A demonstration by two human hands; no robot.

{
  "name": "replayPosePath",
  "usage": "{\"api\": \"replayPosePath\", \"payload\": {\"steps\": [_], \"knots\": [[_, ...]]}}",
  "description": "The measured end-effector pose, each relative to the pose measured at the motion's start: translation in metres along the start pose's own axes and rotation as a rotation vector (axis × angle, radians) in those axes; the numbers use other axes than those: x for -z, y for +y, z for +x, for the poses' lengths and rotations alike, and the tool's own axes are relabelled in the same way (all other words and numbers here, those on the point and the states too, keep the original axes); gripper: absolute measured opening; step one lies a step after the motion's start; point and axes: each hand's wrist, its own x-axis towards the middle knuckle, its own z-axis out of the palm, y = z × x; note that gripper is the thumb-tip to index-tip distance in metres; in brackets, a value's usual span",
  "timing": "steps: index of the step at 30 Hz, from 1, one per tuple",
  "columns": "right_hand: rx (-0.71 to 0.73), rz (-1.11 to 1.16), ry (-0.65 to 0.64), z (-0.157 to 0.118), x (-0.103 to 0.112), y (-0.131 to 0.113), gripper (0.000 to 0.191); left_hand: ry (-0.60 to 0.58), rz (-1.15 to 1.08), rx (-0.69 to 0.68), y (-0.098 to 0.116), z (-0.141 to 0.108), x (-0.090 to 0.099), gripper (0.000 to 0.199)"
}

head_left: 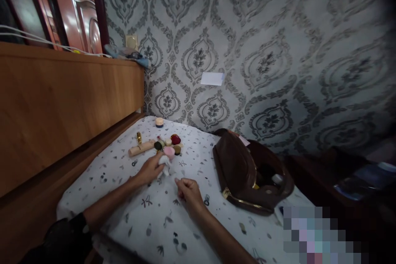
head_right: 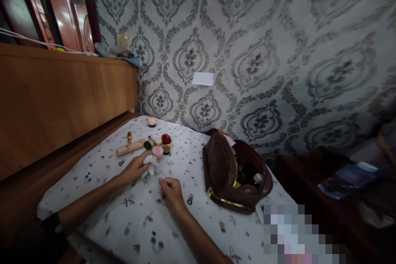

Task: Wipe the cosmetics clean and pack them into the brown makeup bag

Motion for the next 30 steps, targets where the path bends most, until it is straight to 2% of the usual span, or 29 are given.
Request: {"api": "replayPosePath", "payload": {"steps": [4,7,9,12,15,19,22,25,30], "knots": [[0.148,-0.241,-0.066,-0.007,-0.002,0.008,0.052,0.091,0.145,0.086,-0.022,0.003,0.03,0.028],[0.138,-0.29,-0.098,-0.011,0.001,0.007,0.049,0.151,0.231,0.165,-0.035,0.011,0.053,0.033],[0.123,-0.3,-0.112,-0.012,0.003,0.007,0.047,0.19,0.276,0.212,-0.043,0.02,0.068,0.042],[0.134,-0.311,-0.119,-0.013,0.003,0.006,0.047,0.249,0.367,0.219,-0.052,0.034,0.083,0.048],[0.14,-0.309,-0.129,-0.013,0.003,0.006,0.046,0.241,0.422,0.173,-0.054,0.042,0.083,0.041],[0.145,-0.308,-0.131,-0.014,0.003,0.007,0.044,0.143,0.461,0.136,-0.042,0.04,0.062,0.026],[0.149,-0.312,-0.122,-0.013,0.003,0.007,0.044,0.098,0.535,0.173,-0.033,0.042,0.054,0.022],[0.154,-0.315,-0.118,-0.012,0.003,0.008,0.044,0.1,0.62,0.282,-0.037,0.056,0.064,0.025],[0.15,-0.334,-0.117,-0.013,0.003,0.008,0.044,0.097,0.663,0.47,-0.07,0.087,0.091,0.026]]}}
